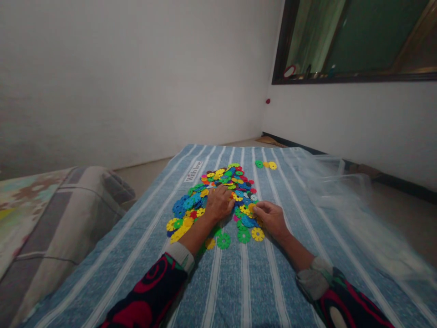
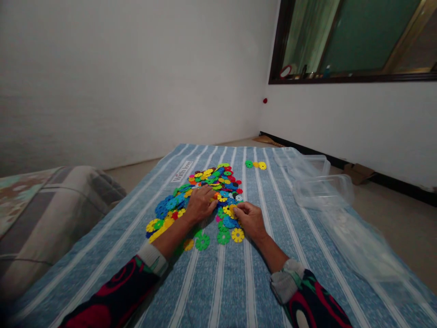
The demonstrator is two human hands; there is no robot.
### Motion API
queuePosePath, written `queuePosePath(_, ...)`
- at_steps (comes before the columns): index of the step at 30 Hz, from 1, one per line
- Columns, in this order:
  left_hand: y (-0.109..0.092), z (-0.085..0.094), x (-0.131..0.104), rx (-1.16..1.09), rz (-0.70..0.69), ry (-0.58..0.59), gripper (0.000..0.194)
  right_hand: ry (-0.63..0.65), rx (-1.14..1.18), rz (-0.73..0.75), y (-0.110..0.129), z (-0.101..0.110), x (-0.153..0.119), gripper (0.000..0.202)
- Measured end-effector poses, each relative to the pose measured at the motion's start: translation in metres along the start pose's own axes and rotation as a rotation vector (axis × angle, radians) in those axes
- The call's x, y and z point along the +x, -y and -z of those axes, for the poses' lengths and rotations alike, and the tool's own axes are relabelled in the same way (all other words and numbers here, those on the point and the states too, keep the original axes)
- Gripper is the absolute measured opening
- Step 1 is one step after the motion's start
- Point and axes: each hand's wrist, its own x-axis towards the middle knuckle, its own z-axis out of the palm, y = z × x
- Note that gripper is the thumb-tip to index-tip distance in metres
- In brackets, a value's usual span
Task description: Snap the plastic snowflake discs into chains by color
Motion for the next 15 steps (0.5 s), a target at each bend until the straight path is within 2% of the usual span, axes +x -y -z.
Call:
queuePosePath(2,-0.016,-0.002,-0.006,-0.060,-0.081,0.014,0.024,-0.008,-0.006,0.005,0.000,0.001,0.002,0.027)
queuePosePath(6,-0.049,-0.005,-0.022,-0.195,-0.285,0.118,0.036,-0.061,-0.017,0.041,0.002,0.007,0.007,0.027)
queuePosePath(8,-0.060,-0.005,-0.029,-0.210,-0.339,0.155,0.034,-0.103,-0.002,0.044,0.003,0.013,0.012,0.028)
queuePosePath(11,-0.069,-0.006,-0.034,-0.212,-0.351,0.175,0.037,-0.153,0.024,0.032,0.001,0.021,0.021,0.029)
queuePosePath(15,-0.071,-0.011,-0.037,-0.228,-0.459,0.202,0.040,-0.220,0.017,0.022,-0.004,0.032,0.040,0.031)
